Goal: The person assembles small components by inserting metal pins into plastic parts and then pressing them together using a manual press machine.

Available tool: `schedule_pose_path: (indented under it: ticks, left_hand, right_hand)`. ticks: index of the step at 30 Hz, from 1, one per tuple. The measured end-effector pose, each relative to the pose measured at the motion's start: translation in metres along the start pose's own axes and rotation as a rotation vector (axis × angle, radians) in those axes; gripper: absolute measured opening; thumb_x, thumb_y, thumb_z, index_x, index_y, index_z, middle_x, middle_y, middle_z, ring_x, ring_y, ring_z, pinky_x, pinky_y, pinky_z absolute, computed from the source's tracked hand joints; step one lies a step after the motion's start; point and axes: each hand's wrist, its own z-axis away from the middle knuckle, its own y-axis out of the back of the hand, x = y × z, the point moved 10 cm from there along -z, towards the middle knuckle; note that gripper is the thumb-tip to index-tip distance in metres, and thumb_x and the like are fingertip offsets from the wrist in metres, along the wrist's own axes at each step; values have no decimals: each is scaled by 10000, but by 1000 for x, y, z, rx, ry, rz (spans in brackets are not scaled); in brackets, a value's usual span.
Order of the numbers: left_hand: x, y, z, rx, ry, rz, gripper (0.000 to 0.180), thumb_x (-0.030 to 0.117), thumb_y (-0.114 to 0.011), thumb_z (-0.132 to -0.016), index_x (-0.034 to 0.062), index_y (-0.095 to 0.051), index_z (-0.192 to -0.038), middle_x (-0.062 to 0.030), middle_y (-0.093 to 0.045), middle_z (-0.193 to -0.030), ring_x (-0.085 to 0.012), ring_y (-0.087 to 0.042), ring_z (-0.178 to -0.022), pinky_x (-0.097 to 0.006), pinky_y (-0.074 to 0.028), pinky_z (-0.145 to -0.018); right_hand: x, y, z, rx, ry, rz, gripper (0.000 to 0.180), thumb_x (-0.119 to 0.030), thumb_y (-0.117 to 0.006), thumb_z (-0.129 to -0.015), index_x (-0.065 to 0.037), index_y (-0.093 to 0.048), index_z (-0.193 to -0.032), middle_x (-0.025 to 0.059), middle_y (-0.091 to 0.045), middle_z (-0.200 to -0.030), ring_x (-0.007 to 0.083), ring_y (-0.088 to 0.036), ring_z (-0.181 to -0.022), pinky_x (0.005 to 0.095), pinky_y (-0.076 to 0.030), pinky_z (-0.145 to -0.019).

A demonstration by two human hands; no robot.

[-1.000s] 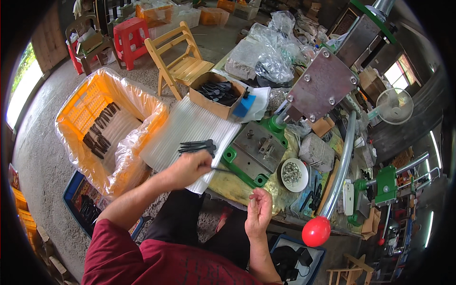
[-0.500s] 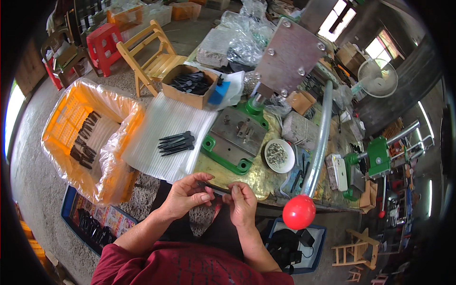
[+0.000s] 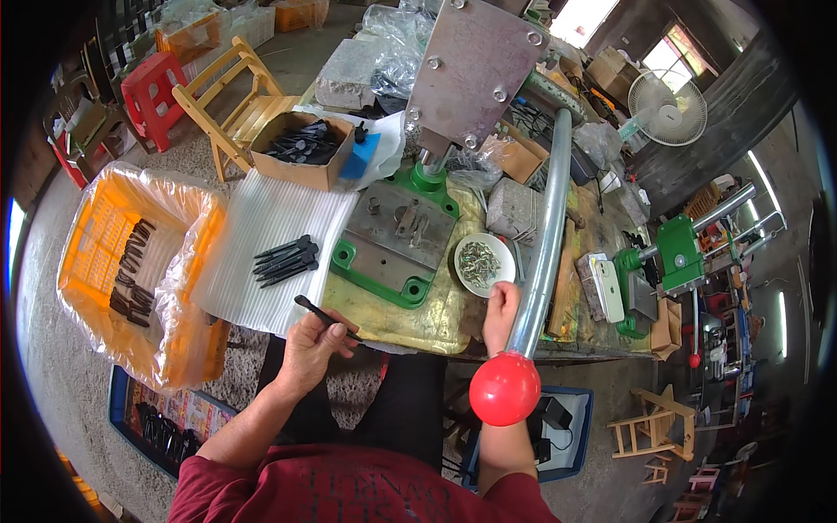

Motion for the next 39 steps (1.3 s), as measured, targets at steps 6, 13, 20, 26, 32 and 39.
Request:
schedule_pose_path:
  ticks: [6, 13, 20, 26, 32, 39]
  left_hand:
    - [-13, 5, 8, -25, 82, -50, 190, 195, -473, -848, 6, -487, -845, -80, -564, -795, -118, -567, -642, -215, -481, -548]
    - [-20, 2, 13, -44, 113, -53, 200, 198, -465, -852, 0, -487, -836, -88, -561, -784, -125, -570, -631, -217, -481, -544]
    - [-24, 5, 15, -33, 136, -55, 191, 184, -464, -853, -5, -480, -832, -93, -560, -781, -130, -570, -620, -222, -483, -546]
    - [-26, 2, 18, -45, 143, -24, 192, 188, -468, -851, -4, -481, -841, -94, -562, -777, -128, -570, -619, -223, -482, -541]
    - [-24, 6, 21, -48, 154, -45, 174, 168, -464, -853, -5, -479, -869, -86, -560, -779, -121, -565, -635, -218, -478, -539]
    - [-25, 8, 22, -19, 165, 0, 194, 191, -472, -849, -3, -478, -845, -91, -567, -765, -133, -574, -621, -223, -479, -540]
  right_hand:
    - [-6, -11, -33, -206, 140, 312, 64, -109, -526, -752, -51, -532, -779, 102, -510, -749, 274, -492, -749, 401, -368, -643]
    - [5, -42, -34, -520, 187, 592, 79, -145, -547, -735, -74, -564, -765, 72, -530, -782, 261, -506, -791, 427, -346, -677]
    - [-17, -53, -32, -683, 261, 687, 104, -49, -483, -702, -29, -551, -778, 97, -535, -818, 269, -514, -826, 440, -343, -695]
    - [-10, -61, -28, -828, 267, 781, 135, -93, -409, -761, -29, -498, -840, 130, -543, -871, 297, -523, -880, 445, -386, -733]
    - [-11, -58, -31, -798, 305, 697, 175, -54, -402, -736, 3, -503, -867, 172, -540, -852, 308, -524, -835, 441, -357, -721]
    - [14, -37, -47, -452, 107, 59, 72, -45, -444, -776, 9, -429, -821, 169, -534, -752, 316, -527, -674, 402, -402, -589]
